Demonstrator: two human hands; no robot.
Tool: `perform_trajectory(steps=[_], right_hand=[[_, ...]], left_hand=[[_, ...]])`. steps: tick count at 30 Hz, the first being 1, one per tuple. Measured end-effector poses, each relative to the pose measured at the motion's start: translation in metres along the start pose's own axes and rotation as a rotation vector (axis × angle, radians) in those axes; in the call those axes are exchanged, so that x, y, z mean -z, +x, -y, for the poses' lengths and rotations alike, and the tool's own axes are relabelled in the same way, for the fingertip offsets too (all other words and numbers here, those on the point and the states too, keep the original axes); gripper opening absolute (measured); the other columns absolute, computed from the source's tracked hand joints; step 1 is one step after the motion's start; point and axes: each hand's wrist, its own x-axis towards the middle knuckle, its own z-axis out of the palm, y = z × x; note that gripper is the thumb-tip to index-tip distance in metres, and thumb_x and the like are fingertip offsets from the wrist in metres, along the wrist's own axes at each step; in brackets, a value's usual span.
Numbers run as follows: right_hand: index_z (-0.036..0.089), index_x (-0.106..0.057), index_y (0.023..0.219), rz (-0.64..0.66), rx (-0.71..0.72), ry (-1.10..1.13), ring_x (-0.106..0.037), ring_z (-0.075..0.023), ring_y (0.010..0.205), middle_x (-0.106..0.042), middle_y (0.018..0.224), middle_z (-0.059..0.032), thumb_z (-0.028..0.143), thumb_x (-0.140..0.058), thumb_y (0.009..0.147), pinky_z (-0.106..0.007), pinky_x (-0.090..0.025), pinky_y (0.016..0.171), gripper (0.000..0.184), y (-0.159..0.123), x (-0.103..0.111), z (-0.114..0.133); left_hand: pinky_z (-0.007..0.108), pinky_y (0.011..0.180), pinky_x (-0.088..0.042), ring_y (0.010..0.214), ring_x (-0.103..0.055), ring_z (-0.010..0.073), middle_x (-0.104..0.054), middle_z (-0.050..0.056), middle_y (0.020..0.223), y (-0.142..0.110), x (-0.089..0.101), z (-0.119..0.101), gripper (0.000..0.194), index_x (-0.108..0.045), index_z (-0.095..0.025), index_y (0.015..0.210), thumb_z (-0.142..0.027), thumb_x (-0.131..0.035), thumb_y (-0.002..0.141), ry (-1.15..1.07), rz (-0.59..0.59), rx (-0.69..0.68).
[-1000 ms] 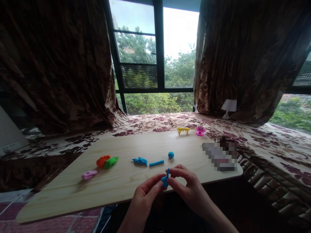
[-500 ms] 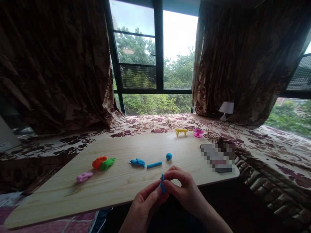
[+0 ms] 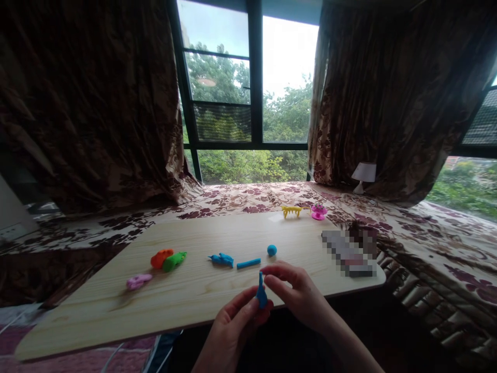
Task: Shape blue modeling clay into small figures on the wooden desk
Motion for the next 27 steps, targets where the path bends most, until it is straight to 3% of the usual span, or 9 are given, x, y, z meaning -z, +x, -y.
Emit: perform_trajectory(steps=[3, 8, 13, 19, 24, 27], right_hand=[[0.022, -0.060, 0.112, 0.002, 0.001, 0.023, -0.059, -0.0168, 0.087, -0.064, 0.095, -0.0036, 0.027, -0.050, 0.088, -0.030, -0.046, 0.079, 0.027, 0.002, 0.002, 0.000], [0.023, -0.062, 0.109, 0.073, 0.123, -0.001, -0.059, -0.0145, 0.079, -0.063, 0.088, -0.0010, 0.016, -0.055, 0.084, -0.028, -0.048, 0.074, 0.027, 0.006, -0.004, 0.001], [0.025, -0.054, 0.118, 0.044, 0.141, -0.010, -0.058, -0.0129, 0.078, -0.061, 0.092, -0.0012, 0.012, -0.052, 0.084, -0.027, -0.049, 0.073, 0.037, 0.009, -0.007, -0.001], [0.021, -0.062, 0.099, 0.027, 0.209, -0.073, -0.059, -0.0135, 0.079, -0.062, 0.087, -0.0007, 0.009, -0.054, 0.081, -0.027, -0.048, 0.072, 0.023, 0.009, -0.005, -0.001], [0.023, -0.060, 0.105, 0.023, 0.176, -0.093, -0.060, -0.0138, 0.077, -0.064, 0.089, -0.0004, 0.014, -0.062, 0.078, -0.027, -0.048, 0.072, 0.029, 0.009, -0.007, -0.001], [0.022, -0.063, 0.096, 0.054, 0.138, -0.072, -0.060, -0.0134, 0.073, -0.065, 0.081, 0.0002, 0.014, -0.059, 0.080, -0.026, -0.049, 0.069, 0.019, 0.009, -0.010, 0.000]], left_hand=[[0.025, 0.071, -0.052, 0.081, -0.068, 0.0202, -0.074, 0.011, 0.084, 0.003, 0.004, 0.001, 0.039, -0.067, -0.013, 0.100, -0.030, -0.074, 0.065, -0.022, -0.002, -0.018], [0.024, 0.066, -0.052, 0.074, -0.068, 0.0182, -0.074, 0.009, 0.078, 0.008, 0.011, 0.004, 0.038, -0.068, -0.014, 0.098, -0.030, -0.074, 0.064, -0.036, -0.019, -0.046], [0.025, 0.066, -0.052, 0.072, -0.067, 0.0172, -0.074, 0.009, 0.080, 0.008, 0.015, 0.002, 0.037, -0.069, -0.015, 0.097, -0.030, -0.074, 0.064, -0.031, -0.058, -0.039], [0.026, 0.067, -0.052, 0.073, -0.067, 0.0184, -0.074, 0.009, 0.076, 0.007, 0.012, -0.001, 0.041, -0.068, -0.015, 0.100, -0.031, -0.074, 0.062, -0.028, -0.063, -0.044], [0.024, 0.066, -0.052, 0.071, -0.066, 0.0163, -0.073, 0.008, 0.078, 0.004, 0.009, -0.001, 0.041, -0.068, -0.016, 0.098, -0.032, -0.075, 0.061, 0.047, -0.078, -0.090], [0.024, 0.068, -0.052, 0.072, -0.065, 0.0165, -0.073, 0.007, 0.079, 0.003, 0.008, -0.002, 0.040, -0.069, -0.017, 0.097, -0.032, -0.075, 0.061, 0.059, -0.095, -0.096]])
